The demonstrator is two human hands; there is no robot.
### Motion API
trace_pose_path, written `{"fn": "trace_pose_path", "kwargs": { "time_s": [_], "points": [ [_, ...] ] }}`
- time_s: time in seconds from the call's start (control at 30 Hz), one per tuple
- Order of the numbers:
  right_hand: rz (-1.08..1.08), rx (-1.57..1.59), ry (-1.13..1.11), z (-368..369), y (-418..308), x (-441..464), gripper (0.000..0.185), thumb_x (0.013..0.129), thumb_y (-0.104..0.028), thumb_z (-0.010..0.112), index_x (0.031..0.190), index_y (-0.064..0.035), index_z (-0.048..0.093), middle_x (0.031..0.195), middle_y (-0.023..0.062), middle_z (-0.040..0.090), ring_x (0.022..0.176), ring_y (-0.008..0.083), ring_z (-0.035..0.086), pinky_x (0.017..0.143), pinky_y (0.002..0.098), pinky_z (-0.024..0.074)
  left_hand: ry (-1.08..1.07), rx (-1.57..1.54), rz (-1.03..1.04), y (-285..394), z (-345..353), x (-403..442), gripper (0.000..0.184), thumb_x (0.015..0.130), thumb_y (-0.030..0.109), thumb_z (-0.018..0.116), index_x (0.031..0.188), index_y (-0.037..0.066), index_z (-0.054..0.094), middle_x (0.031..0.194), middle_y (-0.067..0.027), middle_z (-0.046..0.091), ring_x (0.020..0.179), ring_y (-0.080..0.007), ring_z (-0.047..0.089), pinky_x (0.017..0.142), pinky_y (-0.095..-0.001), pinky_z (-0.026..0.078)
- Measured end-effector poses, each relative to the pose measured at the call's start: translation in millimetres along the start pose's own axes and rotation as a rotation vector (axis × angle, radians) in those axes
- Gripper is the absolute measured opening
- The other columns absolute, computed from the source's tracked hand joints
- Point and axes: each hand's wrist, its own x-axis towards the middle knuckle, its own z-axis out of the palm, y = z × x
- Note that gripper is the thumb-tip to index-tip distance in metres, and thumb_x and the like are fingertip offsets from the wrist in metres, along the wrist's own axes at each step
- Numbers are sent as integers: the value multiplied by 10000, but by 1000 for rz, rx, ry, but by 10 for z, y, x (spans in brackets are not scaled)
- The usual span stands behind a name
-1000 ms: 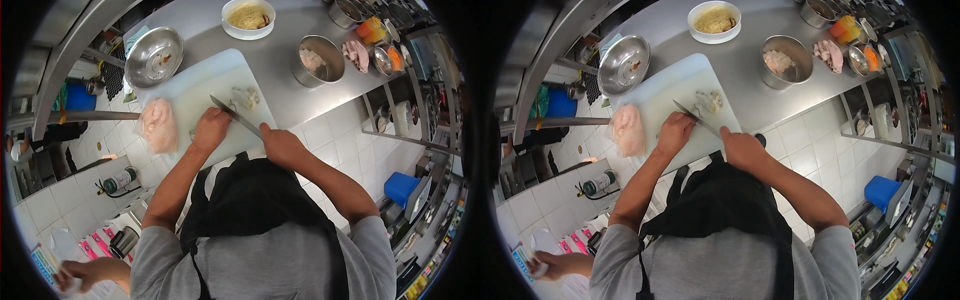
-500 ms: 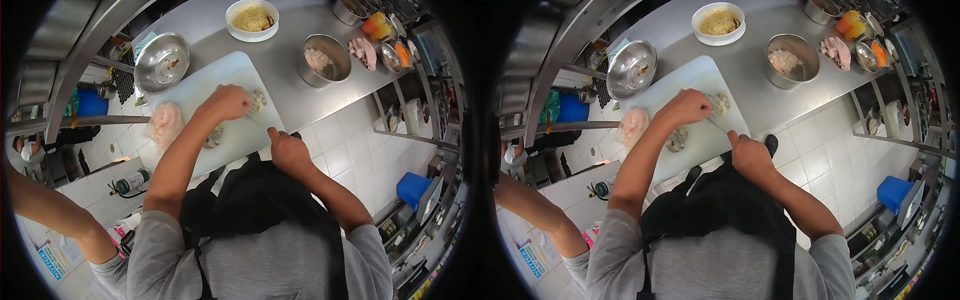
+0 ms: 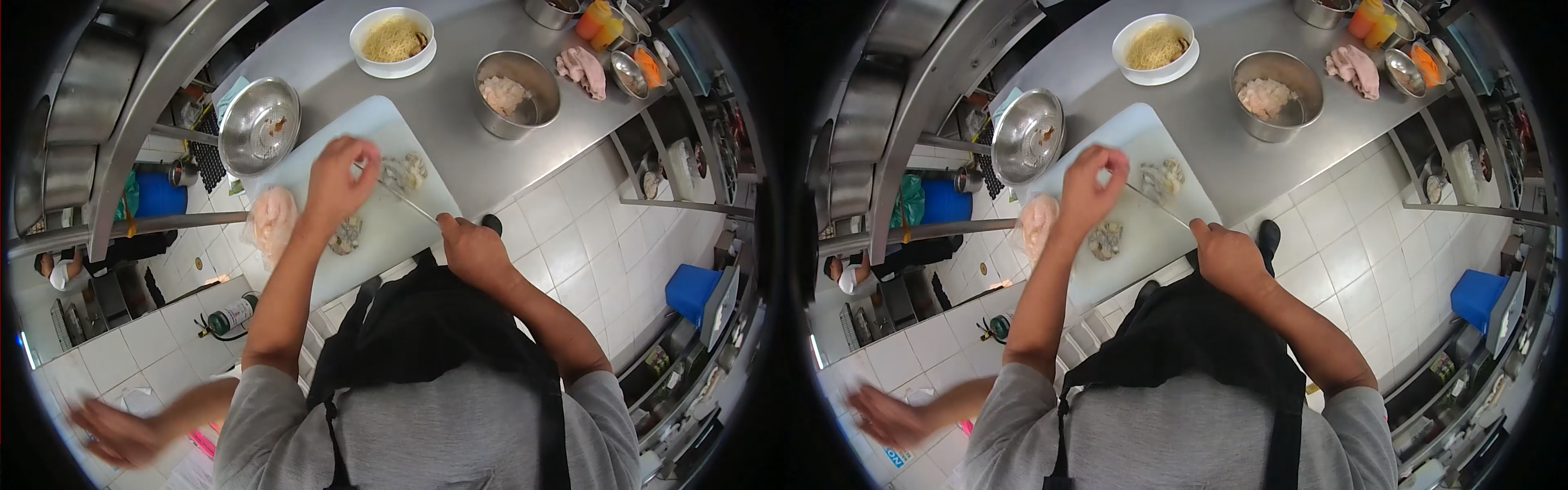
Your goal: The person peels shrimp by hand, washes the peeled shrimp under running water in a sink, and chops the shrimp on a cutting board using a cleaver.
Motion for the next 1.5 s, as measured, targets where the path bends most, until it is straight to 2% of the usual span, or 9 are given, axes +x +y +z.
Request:
{"fn": "trace_pose_path", "kwargs": {
  "time_s": [0.17, 0.37, 0.67, 0.73, 0.87, 0.97, 1.1, 1.2, 1.5],
  "points": [
    [-8, 142, 39, -99, 129, 68, 204, 985, -123, 604, 1152, -12, 565, 858, 244, 704, 757, 460, 697, 680, 569, 549, -75, 210, 287, -449, 532, -551, 162, 845, 4, 759, 993, 71, 759, 960, -89, 703, 947, -297, 673, 853, -414, 558],
    [204, 432, 112, -111, 226, -206, 201, 1012, -119, 635, 1171, -4, 591, 842, 257, 700, 732, 438, 697, 655, 495, 528, -250, 264, 190, -672, 512, -532, 266, 829, 9, 753, 1082, 92, 745, 1138, -85, 694, 1112, -319, 612, 971, -432, 498],
    [424, 751, 286, -32, 451, -541, 248, 1022, -104, 585, 1233, 18, 627, 738, 91, 642, 607, 138, 584, 567, 355, 474, -718, 376, 555, -626, 626, 322, 835, 671, 27, 777, 1480, 82, 575, 1580, -150, 482, 1553, -361, 354, 1168, -553, 357],
    [478, 908, 263, -72, 333, -541, 226, 1021, -101, 570, 1206, 7, 642, 723, 7, 591, 590, 68, 540, 518, 268, 440, -779, 349, 529, -644, 629, 338, 874, 623, 104, 808, 1464, 55, 574, 1564, -159, 482, 1518, -366, 381, 1124, -595, 381],
    [416, 951, 218, -58, 325, -565, 78, 1011, -105, 570, 963, -48, 549, 659, 4, 532, 505, 80, 507, 444, 276, 429, -703, 353, 539, -564, 441, 258, 768, 637, 141, 773, 1380, 65, 594, 1382, -110, 542, 1324, -313, 482, 940, -528, 438],
    [434, 923, 171, -161, 240, -527, 68, 1009, -86, 574, 967, -38, 550, 657, 17, 549, 486, 90, 526, 427, 284, 431, -714, 467, 507, -558, 419, 183, 711, 728, 231, 825, 1388, 109, 589, 1346, -82, 547, 1290, -279, 486, 906, -488, 410],
    [411, 899, 114, -231, 209, -440, 51, 1005, -60, 578, 980, -18, 565, 655, 29, 565, 462, 110, 529, 423, 290, 437, -483, 416, 581, -767, 474, 17, 697, 812, 573, 828, 1351, 188, 609, 1290, -62, 549, 1254, -251, 492, 929, -481, 372],
    [388, 891, 78, -270, 227, -324, 53, 1006, -57, 575, 981, -11, 565, 637, 32, 559, 455, 116, 525, 417, 294, 435, -442, 438, 579, -857, 562, -3, 731, 807, 674, 778, 1340, 195, 635, 1252, -56, 552, 1218, -244, 502, 914, -463, 382],
    [362, 864, 15, -424, 176, -76, 35, 995, -39, 553, 977, -9, 549, 616, 42, 544, 442, 132, 523, 407, 309, 428, -182, 446, 424, -920, 737, 55, 562, 881, 671, 701, 1131, 172, 639, 1106, -50, 534, 1112, -258, 500, 930, -443, 378]
  ]
}}
